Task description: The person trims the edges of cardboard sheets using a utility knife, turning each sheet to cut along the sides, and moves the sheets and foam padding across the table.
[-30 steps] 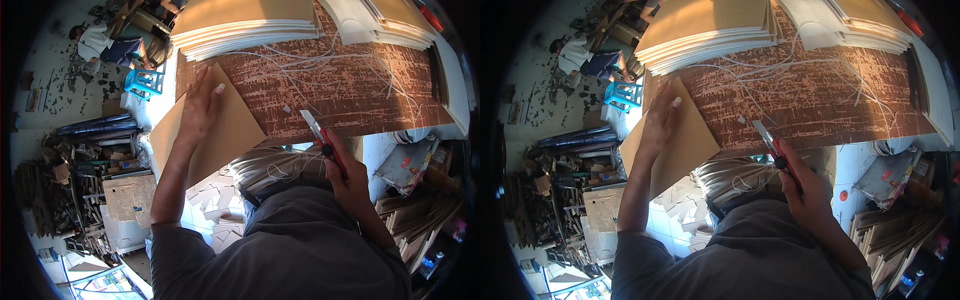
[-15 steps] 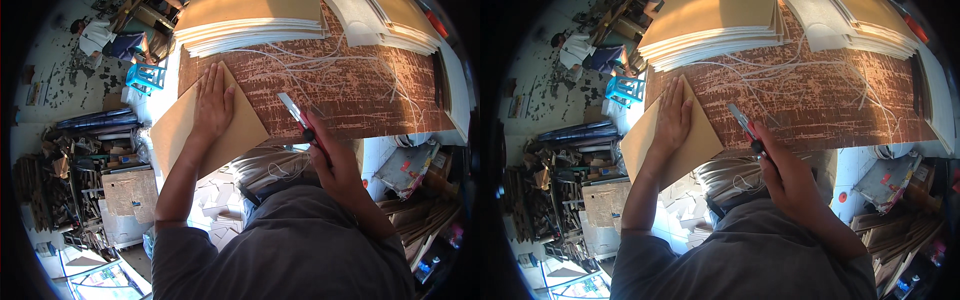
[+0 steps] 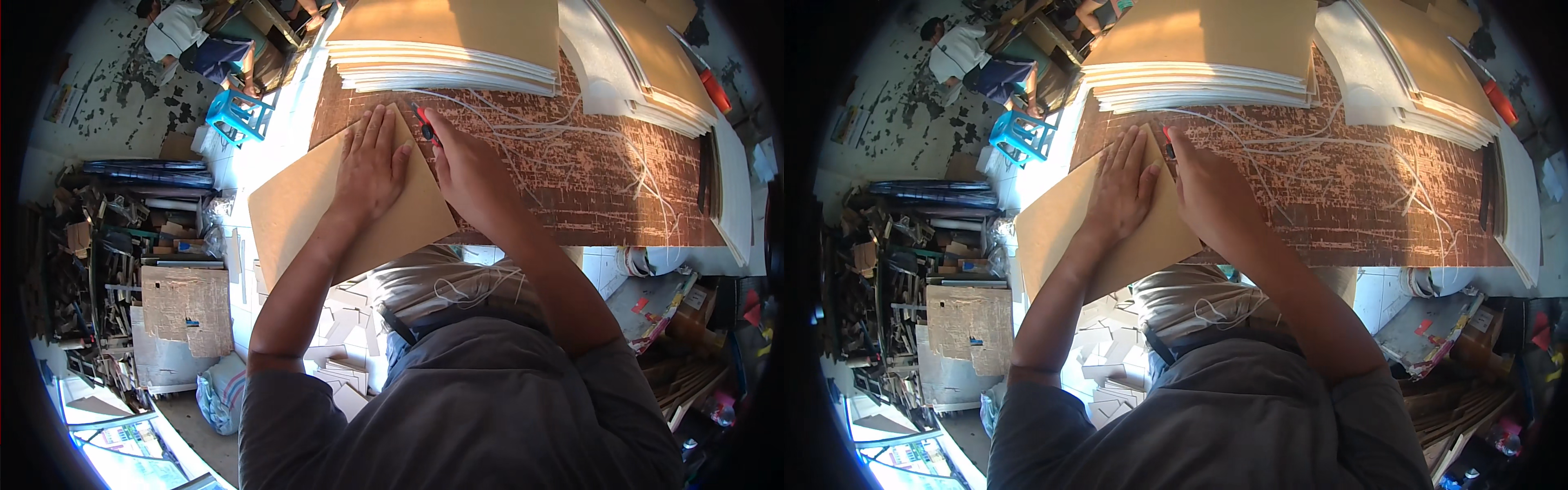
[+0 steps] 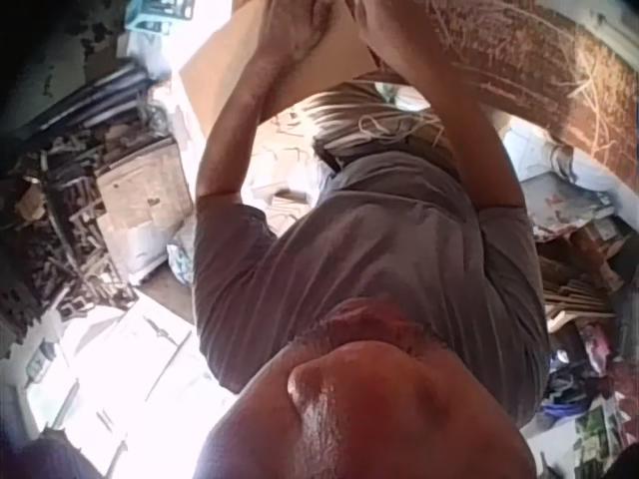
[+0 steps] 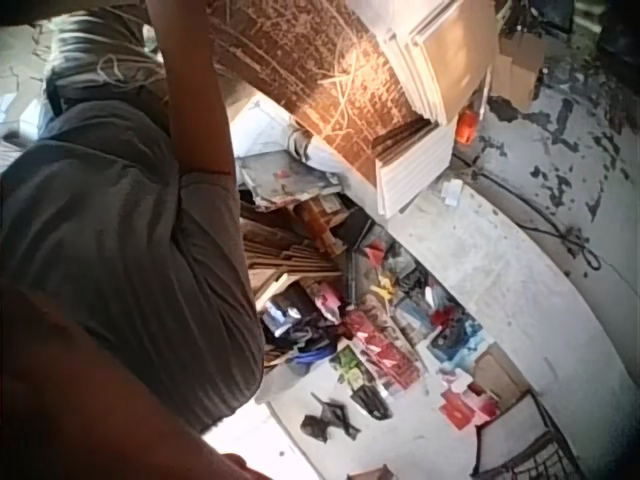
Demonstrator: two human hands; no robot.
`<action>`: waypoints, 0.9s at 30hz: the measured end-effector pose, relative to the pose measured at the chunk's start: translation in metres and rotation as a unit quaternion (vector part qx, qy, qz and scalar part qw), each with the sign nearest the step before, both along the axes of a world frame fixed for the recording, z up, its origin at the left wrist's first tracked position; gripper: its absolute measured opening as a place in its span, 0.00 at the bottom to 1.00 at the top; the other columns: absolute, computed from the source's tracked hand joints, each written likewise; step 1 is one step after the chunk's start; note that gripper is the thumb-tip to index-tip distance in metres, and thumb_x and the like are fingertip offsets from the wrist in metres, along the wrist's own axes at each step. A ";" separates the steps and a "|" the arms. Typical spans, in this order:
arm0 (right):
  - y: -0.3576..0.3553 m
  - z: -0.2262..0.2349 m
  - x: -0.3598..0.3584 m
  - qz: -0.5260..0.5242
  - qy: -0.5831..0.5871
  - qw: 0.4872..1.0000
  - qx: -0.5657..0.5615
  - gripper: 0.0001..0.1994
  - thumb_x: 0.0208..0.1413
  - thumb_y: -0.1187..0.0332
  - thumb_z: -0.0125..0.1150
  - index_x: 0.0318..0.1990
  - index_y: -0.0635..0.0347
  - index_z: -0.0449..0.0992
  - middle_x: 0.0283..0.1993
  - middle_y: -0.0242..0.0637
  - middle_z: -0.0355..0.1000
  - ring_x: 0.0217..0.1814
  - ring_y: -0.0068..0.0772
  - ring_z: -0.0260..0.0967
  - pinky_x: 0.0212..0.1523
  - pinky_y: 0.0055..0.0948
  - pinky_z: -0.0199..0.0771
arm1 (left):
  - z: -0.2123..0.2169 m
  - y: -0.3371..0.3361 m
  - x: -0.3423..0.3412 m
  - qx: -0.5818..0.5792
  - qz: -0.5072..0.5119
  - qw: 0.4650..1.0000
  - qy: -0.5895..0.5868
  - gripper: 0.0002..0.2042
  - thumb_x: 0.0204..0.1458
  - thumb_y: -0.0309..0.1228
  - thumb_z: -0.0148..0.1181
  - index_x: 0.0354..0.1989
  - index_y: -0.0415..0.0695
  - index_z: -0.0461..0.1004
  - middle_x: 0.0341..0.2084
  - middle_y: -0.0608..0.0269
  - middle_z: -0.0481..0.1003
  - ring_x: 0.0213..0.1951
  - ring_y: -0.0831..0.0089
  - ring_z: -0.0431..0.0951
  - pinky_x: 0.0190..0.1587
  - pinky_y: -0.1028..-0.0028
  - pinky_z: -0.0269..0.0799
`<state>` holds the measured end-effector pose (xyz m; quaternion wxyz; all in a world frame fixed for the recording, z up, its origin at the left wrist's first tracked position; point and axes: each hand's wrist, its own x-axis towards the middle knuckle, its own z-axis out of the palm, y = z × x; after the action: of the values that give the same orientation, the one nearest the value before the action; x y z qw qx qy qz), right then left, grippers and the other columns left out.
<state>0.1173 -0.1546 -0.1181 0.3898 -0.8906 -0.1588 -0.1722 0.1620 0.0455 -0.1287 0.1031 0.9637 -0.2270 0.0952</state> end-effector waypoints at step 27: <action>0.025 0.009 0.013 -0.032 0.079 0.993 -0.081 0.28 0.64 0.74 0.57 0.72 0.64 0.65 0.48 0.55 0.79 0.50 0.56 0.78 0.51 0.51 0.79 | 0.000 0.000 -0.001 0.001 0.004 1.000 -0.004 0.34 0.72 0.47 0.39 0.78 0.35 0.52 0.78 0.43 0.53 0.80 0.49 0.48 0.80 0.49 0.40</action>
<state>0.1307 -0.1293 -0.1093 0.3217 -0.9349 -0.1119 -0.1000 0.1611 0.0453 -0.1283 0.1005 0.9643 -0.2240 0.0994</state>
